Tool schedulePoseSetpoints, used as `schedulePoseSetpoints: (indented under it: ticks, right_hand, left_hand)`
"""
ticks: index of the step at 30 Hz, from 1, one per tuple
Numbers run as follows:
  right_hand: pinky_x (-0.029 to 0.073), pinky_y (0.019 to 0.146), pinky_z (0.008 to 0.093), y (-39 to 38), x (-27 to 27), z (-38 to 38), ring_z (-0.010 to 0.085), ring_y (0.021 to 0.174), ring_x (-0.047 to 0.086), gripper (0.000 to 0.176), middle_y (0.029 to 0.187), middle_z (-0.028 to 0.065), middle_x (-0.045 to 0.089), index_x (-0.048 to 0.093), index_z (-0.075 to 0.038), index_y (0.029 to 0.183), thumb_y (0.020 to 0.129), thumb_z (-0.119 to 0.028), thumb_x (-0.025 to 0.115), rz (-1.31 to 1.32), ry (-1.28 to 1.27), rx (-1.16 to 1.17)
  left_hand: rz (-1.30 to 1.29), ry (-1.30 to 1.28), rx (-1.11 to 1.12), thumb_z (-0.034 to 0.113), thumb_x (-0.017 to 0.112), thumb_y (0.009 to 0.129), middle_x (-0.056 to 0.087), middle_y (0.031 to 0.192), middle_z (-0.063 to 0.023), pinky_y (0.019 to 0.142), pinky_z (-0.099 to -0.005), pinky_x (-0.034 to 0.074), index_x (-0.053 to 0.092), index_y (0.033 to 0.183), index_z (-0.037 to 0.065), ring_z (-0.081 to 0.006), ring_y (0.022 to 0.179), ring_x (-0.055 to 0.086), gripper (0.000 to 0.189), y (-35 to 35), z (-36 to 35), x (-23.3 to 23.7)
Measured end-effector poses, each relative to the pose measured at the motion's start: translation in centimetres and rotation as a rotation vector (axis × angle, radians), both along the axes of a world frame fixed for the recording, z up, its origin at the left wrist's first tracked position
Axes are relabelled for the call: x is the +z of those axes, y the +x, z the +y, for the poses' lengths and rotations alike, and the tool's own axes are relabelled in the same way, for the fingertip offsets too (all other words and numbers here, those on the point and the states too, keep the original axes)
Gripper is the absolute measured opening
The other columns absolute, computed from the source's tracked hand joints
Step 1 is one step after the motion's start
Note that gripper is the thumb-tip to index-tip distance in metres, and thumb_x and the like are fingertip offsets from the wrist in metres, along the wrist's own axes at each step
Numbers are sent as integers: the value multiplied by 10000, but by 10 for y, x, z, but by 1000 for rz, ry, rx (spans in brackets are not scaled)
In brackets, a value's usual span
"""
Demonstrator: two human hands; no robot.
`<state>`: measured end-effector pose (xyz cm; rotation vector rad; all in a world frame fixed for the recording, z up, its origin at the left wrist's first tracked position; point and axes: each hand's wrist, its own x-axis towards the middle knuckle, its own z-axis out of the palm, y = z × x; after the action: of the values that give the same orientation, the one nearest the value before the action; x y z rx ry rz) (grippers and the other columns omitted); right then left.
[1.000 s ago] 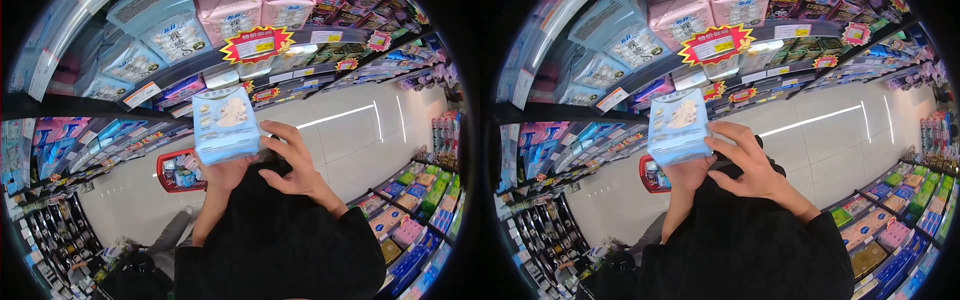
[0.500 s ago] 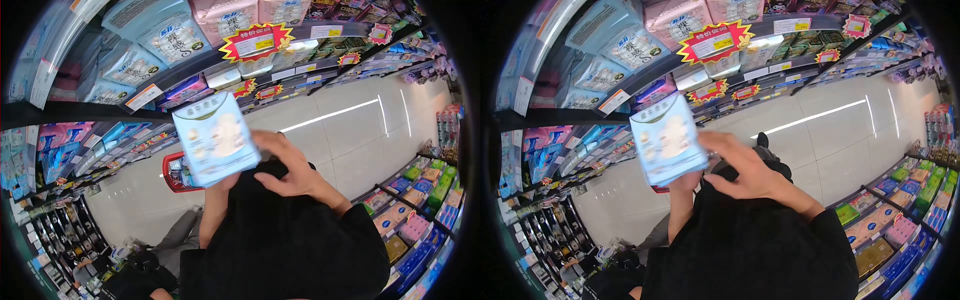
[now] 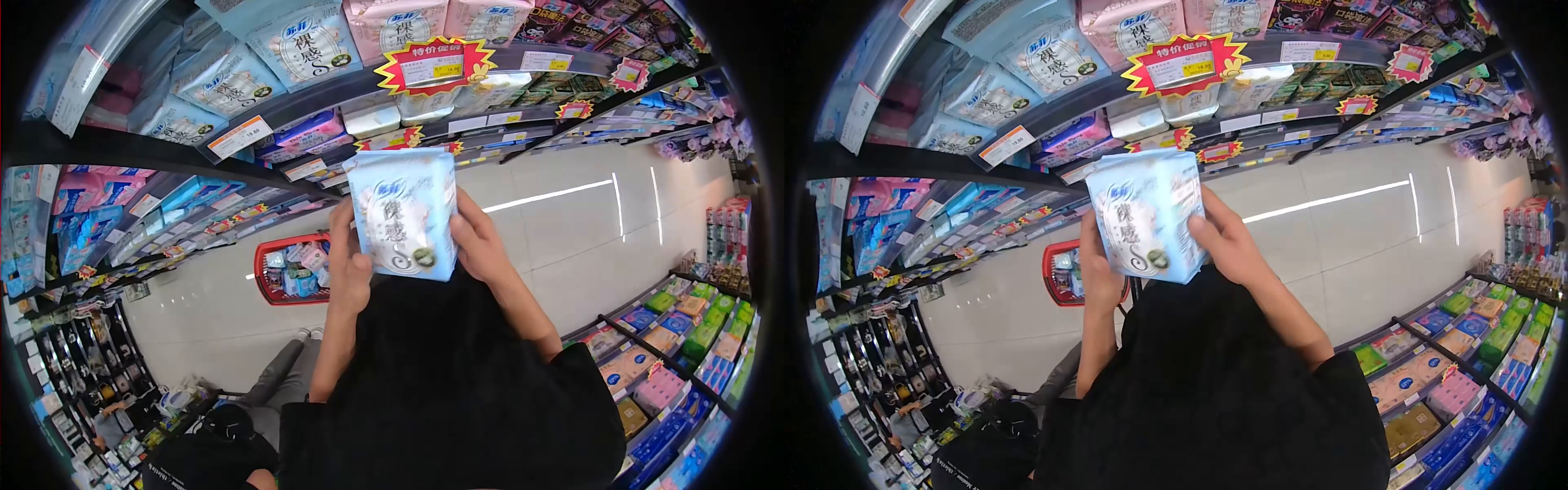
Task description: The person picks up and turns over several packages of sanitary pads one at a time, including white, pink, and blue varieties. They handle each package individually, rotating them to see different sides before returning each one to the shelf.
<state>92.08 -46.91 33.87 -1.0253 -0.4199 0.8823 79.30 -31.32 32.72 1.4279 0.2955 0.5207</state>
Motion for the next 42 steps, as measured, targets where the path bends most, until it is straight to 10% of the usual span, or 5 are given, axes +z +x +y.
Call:
schedulePoseSetpoints:
  ticks: [6, 17, 25, 34, 42]
  right_hand:
    - [457, 979, 375, -7, -41, 1, 236, 1172, 548, 513, 1324, 165, 510, 362, 32, 1385, 978, -269, 448, 549, 100, 57]
    - [411, 1021, 357, -9, -11, 21, 222, 1233, 492, 553, 1370, 149, 468, 308, 22, 1423, 992, -299, 439, 350, 14, 65]
    - [389, 967, 364, -5, 45, 72, 235, 1270, 413, 1294, 1488, 128, 302, 34, -97, 1521, 610, -797, 629, -309, 19, 220]
    - [497, 817, 318, -8, 126, 125, 239, 1113, 541, 928, 1386, 157, 433, 308, -82, 1469, 704, -196, 821, -1070, -39, 24]
    - [509, 752, 309, -6, 160, 153, 257, 1004, 610, 770, 1231, 206, 546, 356, -23, 1432, 799, -230, 743, -1016, -56, -37]
  left_hand:
    - [-46, 58, -41, 549, 667, 771, 85, 1554, -186, 1144, -428, 148, 199, 1481, 12, -304, 1445, 106, 1006, 0, -15, 16]
    - [-95, -193, -83, 324, 699, 790, 92, 1559, -164, 1131, -353, 177, -9, 1494, -21, -242, 1419, 173, 1057, -14, -11, 33]
    - [-247, -71, 337, 298, 582, 804, 322, 1441, -212, 1088, -391, 288, 94, 1486, -15, -292, 1328, 361, 895, -25, 23, 53]
    - [-359, -72, 442, 158, 480, 891, 345, 1429, -207, 1084, -372, 273, 156, 1484, -11, -254, 1301, 378, 696, -10, 70, 120]
    - [-284, -62, 339, -11, 669, 787, 433, 1360, -172, 999, -355, 421, 160, 1479, 15, -236, 1228, 479, 860, -9, 90, 159]
